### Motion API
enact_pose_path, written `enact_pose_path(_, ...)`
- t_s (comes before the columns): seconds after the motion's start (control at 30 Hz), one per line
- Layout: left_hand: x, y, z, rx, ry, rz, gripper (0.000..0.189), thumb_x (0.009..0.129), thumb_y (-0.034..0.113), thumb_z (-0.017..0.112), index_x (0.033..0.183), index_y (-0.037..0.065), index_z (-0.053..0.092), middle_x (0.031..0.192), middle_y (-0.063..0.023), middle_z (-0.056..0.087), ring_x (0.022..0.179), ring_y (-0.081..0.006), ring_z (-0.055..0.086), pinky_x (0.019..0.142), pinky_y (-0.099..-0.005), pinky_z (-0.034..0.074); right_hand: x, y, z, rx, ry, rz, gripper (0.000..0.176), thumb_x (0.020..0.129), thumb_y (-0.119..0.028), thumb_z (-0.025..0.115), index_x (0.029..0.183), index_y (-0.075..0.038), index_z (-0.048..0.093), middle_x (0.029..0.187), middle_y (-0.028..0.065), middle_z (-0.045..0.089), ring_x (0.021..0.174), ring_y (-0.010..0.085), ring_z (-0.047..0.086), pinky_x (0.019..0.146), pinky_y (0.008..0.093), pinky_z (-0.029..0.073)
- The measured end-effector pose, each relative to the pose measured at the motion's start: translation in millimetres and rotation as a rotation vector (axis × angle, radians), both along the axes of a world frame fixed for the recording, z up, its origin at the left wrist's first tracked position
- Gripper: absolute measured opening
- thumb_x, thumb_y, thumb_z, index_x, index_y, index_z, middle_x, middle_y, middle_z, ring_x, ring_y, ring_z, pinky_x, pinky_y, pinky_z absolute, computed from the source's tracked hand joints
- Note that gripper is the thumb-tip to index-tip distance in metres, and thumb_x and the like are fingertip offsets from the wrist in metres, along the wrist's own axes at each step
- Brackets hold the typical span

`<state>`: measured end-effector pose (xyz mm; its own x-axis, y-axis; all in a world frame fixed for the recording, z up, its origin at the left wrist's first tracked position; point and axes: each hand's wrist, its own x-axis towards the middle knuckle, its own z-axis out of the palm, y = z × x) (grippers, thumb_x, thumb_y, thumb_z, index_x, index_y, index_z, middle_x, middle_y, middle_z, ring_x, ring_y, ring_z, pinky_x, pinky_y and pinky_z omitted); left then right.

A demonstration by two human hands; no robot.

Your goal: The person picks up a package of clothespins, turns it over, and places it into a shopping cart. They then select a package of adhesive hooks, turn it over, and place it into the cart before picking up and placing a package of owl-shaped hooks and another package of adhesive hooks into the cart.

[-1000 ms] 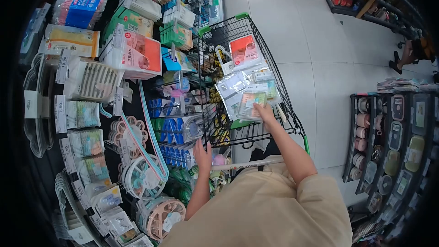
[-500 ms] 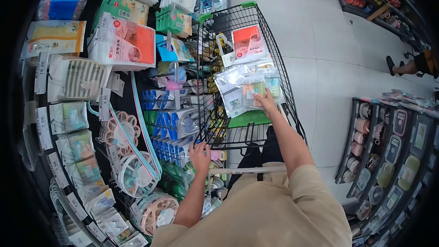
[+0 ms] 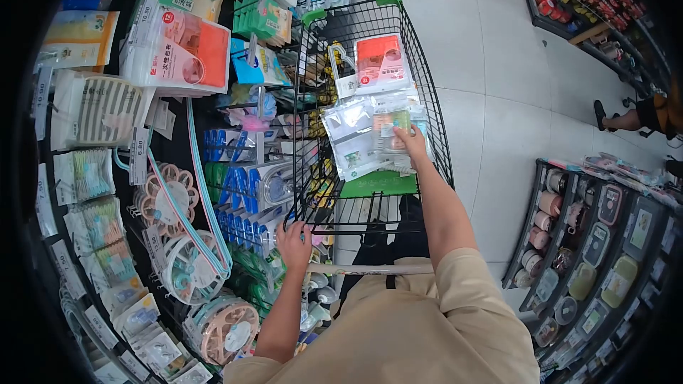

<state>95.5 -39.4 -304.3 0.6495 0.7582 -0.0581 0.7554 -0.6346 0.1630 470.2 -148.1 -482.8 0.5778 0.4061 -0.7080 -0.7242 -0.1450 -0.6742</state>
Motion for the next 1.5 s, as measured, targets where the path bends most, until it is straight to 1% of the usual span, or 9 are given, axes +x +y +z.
enact_pose_path(0.27, 0, 0, 0, -0.025, 0.015, 0.017, 0.019, 0.089, 0.022, 0.061, 0.098, 0.008, 0.069, 0.107, -0.0057, 0.068, 0.119, -0.0378, 0.048, 0.101, -0.0484, 0.036, 13, -36, -7, 0.133, 0.155, -0.088, 0.059, 0.083, -0.034, 0.075, 0.130, -0.009, 0.051, 0.111, 0.0084, 0.064, 0.093, 0.0228, 0.065, 0.076, 0.0396, 0.053)
enact_pose_path(0.47, 0, 1, 2, -0.045, 0.020, 0.014, 0.019, 0.089, 0.021, 0.061, 0.098, 0.007, 0.069, 0.107, -0.0060, 0.068, 0.120, -0.0373, 0.048, 0.100, -0.0474, 0.036, 12, -43, -24, -0.194, 0.152, 0.033, 0.063, 0.083, -0.048, 0.072, 0.127, -0.008, 0.051, 0.114, 0.0077, 0.063, 0.099, 0.0250, 0.062, 0.083, 0.0403, 0.050)
enact_pose_path(0.67, -1, 1, -1, -0.015, 0.030, -0.001, 0.020, 0.088, 0.022, 0.062, 0.099, 0.008, 0.070, 0.106, -0.0045, 0.068, 0.117, -0.0378, 0.049, 0.099, -0.0478, 0.037, 6, -41, -66, -0.365, -0.014, -0.039, 0.069, 0.080, -0.048, 0.073, 0.125, 0.000, 0.052, 0.109, 0.0119, 0.065, 0.087, 0.0293, 0.065, 0.079, 0.0454, 0.050)
enact_pose_path(0.73, 0, 1, 1, -0.020, 0.031, 0.000, 0.020, 0.087, 0.022, 0.062, 0.099, 0.008, 0.070, 0.106, -0.0047, 0.068, 0.117, -0.0378, 0.049, 0.099, -0.0479, 0.037, 1, -42, -95, -0.648, -0.319, 0.055, 0.070, 0.079, -0.047, 0.073, 0.127, 0.001, 0.052, 0.116, 0.0200, 0.062, 0.093, 0.0351, 0.065, 0.085, 0.0451, 0.051)
enact_pose_path(0.97, 0, 1, 1, -0.021, 0.027, 0.004, 0.019, 0.088, 0.021, 0.061, 0.097, 0.006, 0.069, 0.105, -0.0065, 0.068, 0.118, -0.0372, 0.049, 0.099, -0.0471, 0.037, -31, -4, -64, -0.934, -0.152, -0.268, 0.088, 0.074, -0.035, 0.080, 0.136, 0.007, 0.035, 0.122, 0.0342, 0.052, 0.108, 0.0398, 0.059, 0.095, 0.0475, 0.048)
enact_pose_path(1.13, -1, 2, 0, -0.017, 0.024, -0.002, 0.019, 0.088, 0.021, 0.061, 0.097, 0.007, 0.069, 0.105, -0.0060, 0.068, 0.118, -0.0369, 0.049, 0.098, -0.0470, 0.037, -43, 15, -44, -0.622, 0.056, -0.827, 0.093, 0.069, -0.014, 0.085, 0.135, 0.014, 0.026, 0.113, 0.0343, 0.055, 0.109, 0.0388, 0.059, 0.093, 0.0473, 0.050)
enact_pose_path(1.27, -2, 2, -3, -0.006, 0.023, -0.010, 0.018, 0.088, 0.020, 0.061, 0.096, 0.007, 0.069, 0.105, -0.0056, 0.068, 0.118, -0.0367, 0.049, 0.098, -0.0468, 0.037, -44, 20, -21, -0.777, 0.215, -0.838, 0.077, 0.075, -0.016, 0.081, 0.133, 0.010, 0.036, 0.117, 0.0268, 0.058, 0.109, 0.0353, 0.060, 0.091, 0.0472, 0.051)
enact_pose_path(1.33, 0, 2, -1, -0.003, 0.025, -0.008, 0.017, 0.088, 0.020, 0.061, 0.096, 0.007, 0.069, 0.105, -0.0056, 0.068, 0.118, -0.0366, 0.049, 0.098, -0.0468, 0.037, -51, 3, -59, 0.045, 0.267, -0.904, 0.061, 0.086, -0.024, 0.072, 0.137, -0.008, 0.043, 0.127, 0.0146, 0.059, 0.114, 0.0318, 0.057, 0.095, 0.0520, 0.047)
enact_pose_path(1.5, -1, 2, -1, -0.028, 0.044, -0.004, 0.020, 0.087, 0.020, 0.062, 0.101, 0.008, 0.069, 0.106, -0.0046, 0.068, 0.118, -0.0373, 0.048, 0.099, -0.0477, 0.037, -43, -14, -89, 0.252, 0.457, -0.712, 0.048, 0.088, -0.026, 0.070, 0.132, -0.019, 0.052, 0.129, 0.0036, 0.059, 0.118, 0.0271, 0.054, 0.102, 0.0537, 0.037)
